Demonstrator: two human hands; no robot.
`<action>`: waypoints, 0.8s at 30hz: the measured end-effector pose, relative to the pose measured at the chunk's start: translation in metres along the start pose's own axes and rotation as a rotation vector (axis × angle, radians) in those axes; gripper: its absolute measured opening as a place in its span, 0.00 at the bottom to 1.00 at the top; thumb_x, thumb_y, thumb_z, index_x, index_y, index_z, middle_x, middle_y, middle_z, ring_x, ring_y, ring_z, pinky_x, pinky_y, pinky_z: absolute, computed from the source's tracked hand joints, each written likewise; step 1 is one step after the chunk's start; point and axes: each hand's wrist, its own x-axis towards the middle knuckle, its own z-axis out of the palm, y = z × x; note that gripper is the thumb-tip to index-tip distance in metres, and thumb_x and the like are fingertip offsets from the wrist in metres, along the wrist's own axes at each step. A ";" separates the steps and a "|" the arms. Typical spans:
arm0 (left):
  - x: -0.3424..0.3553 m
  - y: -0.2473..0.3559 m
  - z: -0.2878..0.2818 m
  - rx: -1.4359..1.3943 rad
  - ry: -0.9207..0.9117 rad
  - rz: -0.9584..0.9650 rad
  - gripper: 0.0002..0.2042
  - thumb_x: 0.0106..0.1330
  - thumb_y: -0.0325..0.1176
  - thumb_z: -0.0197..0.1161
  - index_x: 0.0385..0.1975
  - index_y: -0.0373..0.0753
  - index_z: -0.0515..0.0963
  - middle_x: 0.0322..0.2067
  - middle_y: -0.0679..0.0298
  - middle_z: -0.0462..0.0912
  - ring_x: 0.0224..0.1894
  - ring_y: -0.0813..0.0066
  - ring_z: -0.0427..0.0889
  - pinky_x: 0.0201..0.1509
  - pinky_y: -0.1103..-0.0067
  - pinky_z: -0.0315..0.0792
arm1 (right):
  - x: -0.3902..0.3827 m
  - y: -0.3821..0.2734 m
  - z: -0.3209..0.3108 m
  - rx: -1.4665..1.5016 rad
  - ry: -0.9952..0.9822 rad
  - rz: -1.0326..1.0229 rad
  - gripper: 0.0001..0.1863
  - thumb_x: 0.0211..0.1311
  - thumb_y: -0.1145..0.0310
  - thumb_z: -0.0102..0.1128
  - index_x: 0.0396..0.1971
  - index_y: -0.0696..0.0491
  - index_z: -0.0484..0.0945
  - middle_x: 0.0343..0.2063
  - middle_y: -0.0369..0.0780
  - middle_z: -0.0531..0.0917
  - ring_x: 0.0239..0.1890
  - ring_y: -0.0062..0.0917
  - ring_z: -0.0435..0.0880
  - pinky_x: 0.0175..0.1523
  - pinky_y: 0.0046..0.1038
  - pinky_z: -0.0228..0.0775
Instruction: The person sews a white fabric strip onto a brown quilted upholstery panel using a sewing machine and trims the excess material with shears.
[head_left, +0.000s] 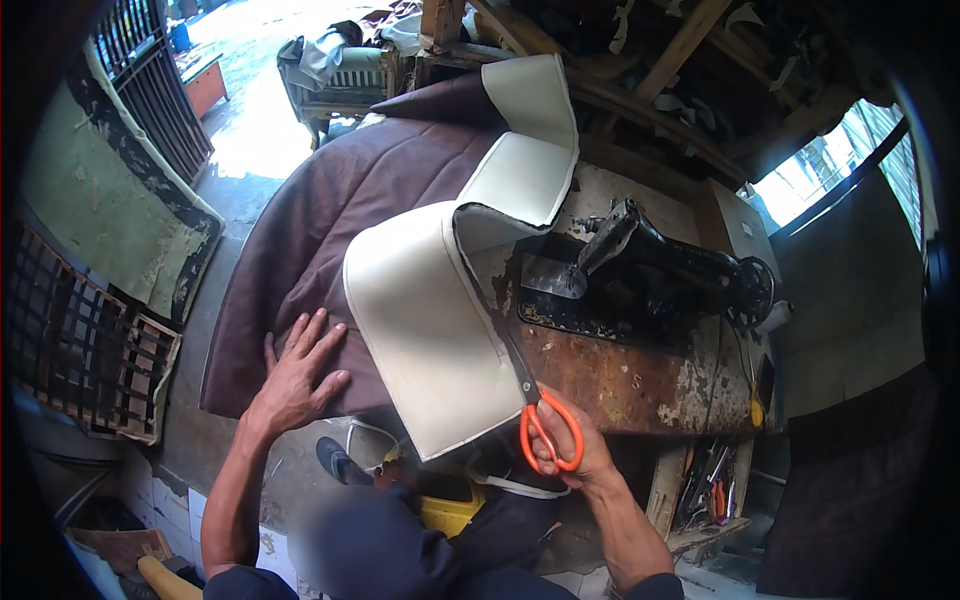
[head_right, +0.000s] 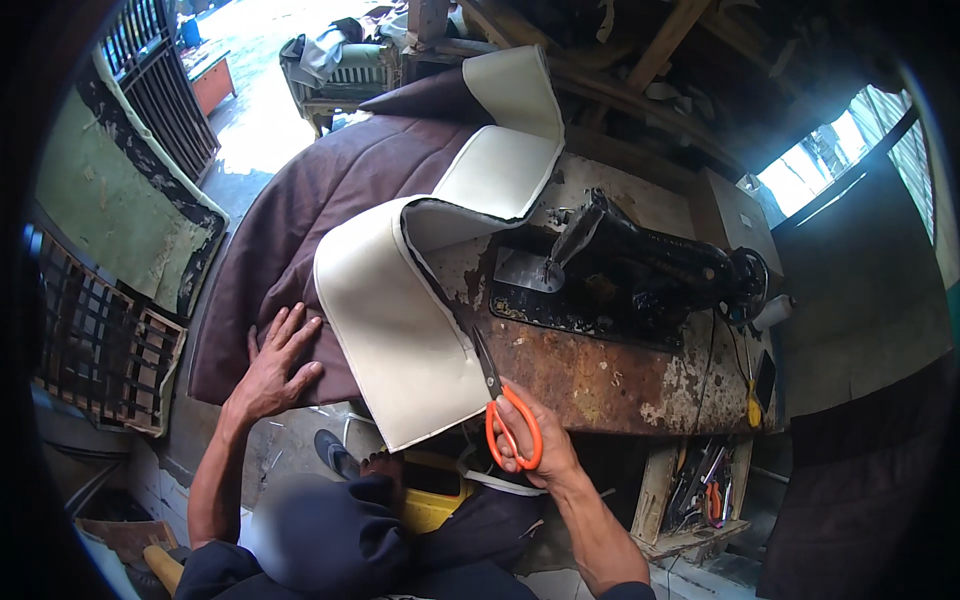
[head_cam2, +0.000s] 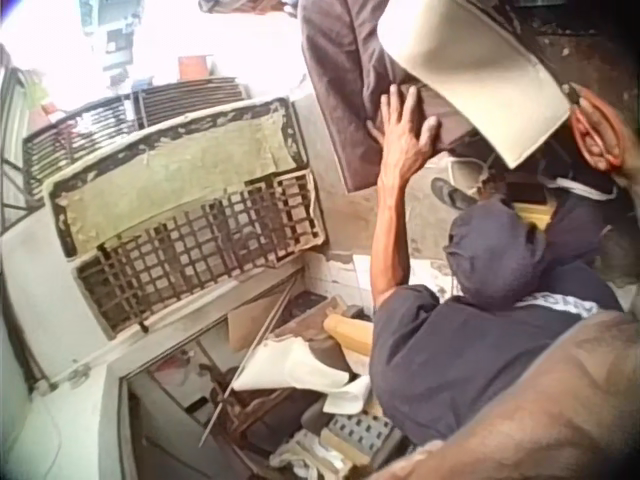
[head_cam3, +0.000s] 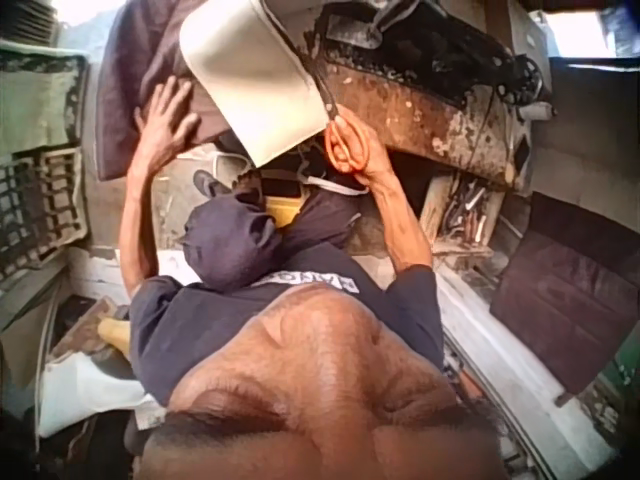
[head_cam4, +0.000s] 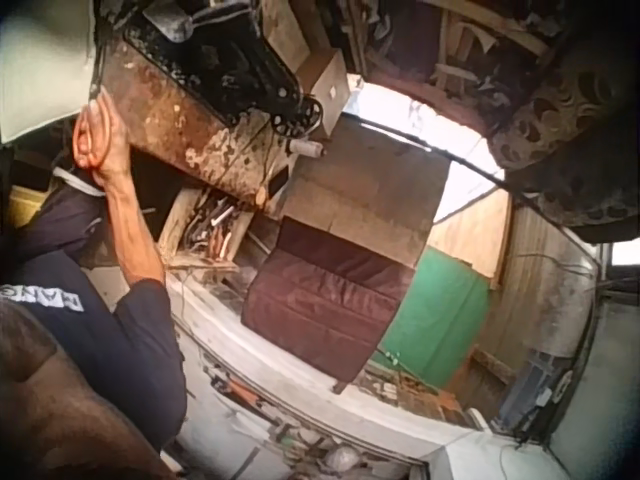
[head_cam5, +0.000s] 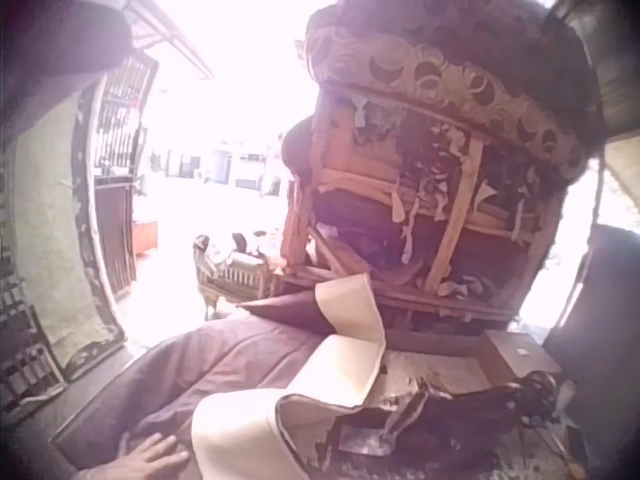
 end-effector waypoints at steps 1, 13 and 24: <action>0.000 -0.002 0.001 -0.001 0.007 0.014 0.33 0.74 0.51 0.60 0.77 0.51 0.62 0.81 0.57 0.47 0.83 0.55 0.41 0.79 0.41 0.27 | 0.003 0.003 0.005 0.042 -0.011 -0.002 0.35 0.79 0.59 0.58 0.78 0.53 0.58 0.30 0.33 0.74 0.20 0.13 0.72 0.18 0.17 0.69; 0.026 -0.054 -0.023 0.234 0.107 0.141 0.25 0.77 0.52 0.54 0.72 0.60 0.70 0.76 0.67 0.64 0.80 0.67 0.56 0.78 0.38 0.23 | -0.015 0.030 0.001 0.000 0.133 -0.358 0.39 0.71 0.46 0.65 0.69 0.59 0.67 0.29 0.35 0.74 0.19 0.15 0.73 0.21 0.20 0.70; 0.164 0.015 -0.038 -0.295 0.076 0.010 0.43 0.62 0.67 0.68 0.62 0.30 0.77 0.50 0.47 0.87 0.52 0.58 0.86 0.57 0.65 0.74 | 0.012 0.030 0.015 -0.642 0.566 -0.528 0.26 0.64 0.66 0.76 0.57 0.63 0.80 0.30 0.34 0.80 0.29 0.12 0.77 0.35 0.19 0.71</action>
